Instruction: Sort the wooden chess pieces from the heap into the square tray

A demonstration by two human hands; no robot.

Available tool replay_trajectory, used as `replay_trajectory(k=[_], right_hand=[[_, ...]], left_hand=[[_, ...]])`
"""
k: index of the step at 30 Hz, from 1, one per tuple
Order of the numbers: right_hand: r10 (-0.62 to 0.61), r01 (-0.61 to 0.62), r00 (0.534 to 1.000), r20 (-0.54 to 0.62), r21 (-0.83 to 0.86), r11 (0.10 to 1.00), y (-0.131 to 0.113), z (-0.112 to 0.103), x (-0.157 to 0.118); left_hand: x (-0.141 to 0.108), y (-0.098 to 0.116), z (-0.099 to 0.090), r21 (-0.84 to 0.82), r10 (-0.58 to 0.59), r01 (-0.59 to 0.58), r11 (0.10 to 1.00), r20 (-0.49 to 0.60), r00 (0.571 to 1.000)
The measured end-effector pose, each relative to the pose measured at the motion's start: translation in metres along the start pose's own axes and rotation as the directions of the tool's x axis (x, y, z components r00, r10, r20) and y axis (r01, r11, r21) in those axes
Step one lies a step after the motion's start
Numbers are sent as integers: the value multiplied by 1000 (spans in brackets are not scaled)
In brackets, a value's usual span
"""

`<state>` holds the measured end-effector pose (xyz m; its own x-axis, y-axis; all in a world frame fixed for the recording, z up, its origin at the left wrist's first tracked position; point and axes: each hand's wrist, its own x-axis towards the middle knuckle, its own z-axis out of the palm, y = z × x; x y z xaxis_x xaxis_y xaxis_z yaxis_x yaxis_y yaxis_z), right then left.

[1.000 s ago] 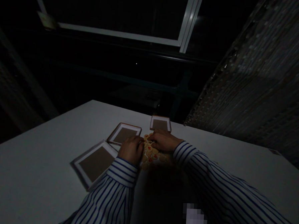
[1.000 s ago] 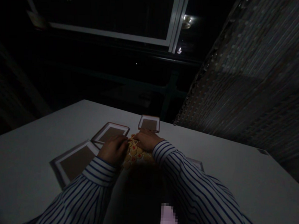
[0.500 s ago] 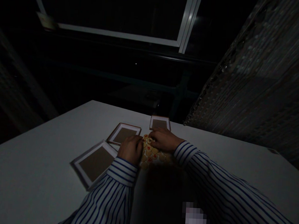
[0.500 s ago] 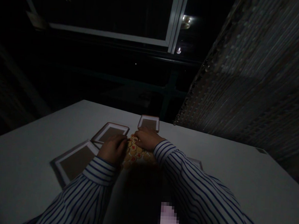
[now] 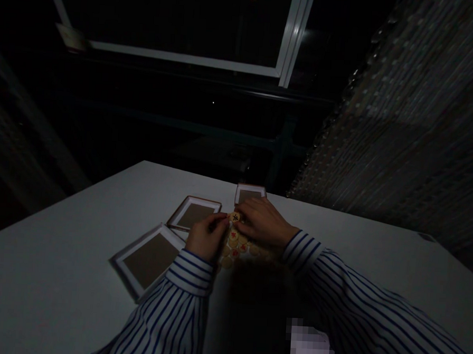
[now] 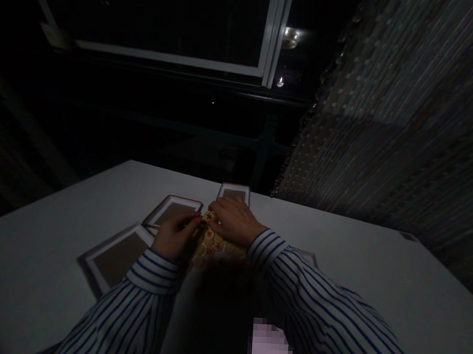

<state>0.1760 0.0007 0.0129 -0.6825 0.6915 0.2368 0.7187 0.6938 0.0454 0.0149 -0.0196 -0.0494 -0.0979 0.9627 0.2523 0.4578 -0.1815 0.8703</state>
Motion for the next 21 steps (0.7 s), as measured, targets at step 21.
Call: replay_trajectory(k=[21], right_hand=[[-15,18,998,-57,60,998,-4,-14,-25]], left_hand=[[-8,17,6,-467,-137,169,868,102,985]])
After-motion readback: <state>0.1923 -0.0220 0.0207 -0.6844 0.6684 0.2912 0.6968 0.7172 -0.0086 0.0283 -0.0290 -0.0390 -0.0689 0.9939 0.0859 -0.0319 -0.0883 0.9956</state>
